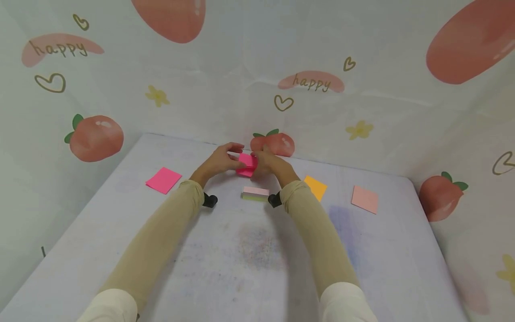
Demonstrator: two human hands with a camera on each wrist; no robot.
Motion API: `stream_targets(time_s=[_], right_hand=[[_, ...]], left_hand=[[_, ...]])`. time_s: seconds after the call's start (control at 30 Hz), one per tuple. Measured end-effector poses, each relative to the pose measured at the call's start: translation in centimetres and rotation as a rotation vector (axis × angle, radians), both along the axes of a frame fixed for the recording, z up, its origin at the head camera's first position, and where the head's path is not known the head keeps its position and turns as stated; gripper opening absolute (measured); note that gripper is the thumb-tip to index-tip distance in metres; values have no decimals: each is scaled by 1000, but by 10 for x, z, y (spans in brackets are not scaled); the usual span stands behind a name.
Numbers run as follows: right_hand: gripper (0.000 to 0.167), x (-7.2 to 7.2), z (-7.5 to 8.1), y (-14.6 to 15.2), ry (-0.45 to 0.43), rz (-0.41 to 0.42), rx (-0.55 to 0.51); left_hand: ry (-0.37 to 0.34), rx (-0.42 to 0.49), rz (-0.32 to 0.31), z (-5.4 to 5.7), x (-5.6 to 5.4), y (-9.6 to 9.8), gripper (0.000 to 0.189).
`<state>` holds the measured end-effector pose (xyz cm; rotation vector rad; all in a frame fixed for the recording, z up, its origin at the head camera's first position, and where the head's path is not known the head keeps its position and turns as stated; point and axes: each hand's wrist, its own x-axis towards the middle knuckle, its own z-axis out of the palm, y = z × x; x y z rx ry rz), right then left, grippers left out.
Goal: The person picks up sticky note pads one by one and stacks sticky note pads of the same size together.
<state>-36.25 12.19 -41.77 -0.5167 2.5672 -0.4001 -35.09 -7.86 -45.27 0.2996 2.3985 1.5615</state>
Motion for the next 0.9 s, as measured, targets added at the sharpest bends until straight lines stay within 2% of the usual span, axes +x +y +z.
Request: stream_targets(time_s=[0.17,0.33,0.53,0.73,0.9], right_hand=[[87,-1,1,7,13,49,-12],[74,-3,5,15,66,99,-41],[58,-2,9,24,103,70,-120],[27,2,11,30,134,69,-223],[25,5,10,32,193,83,-272]], left_hand=[[-36,19,2,-1,0,3,72],[-67,38,-22,-2,1,5,79],[-41,51,-53,-1,0,8,80],[0,24,-42,-1,-2,10,79],[8,6,-42,-2,0,11,78]])
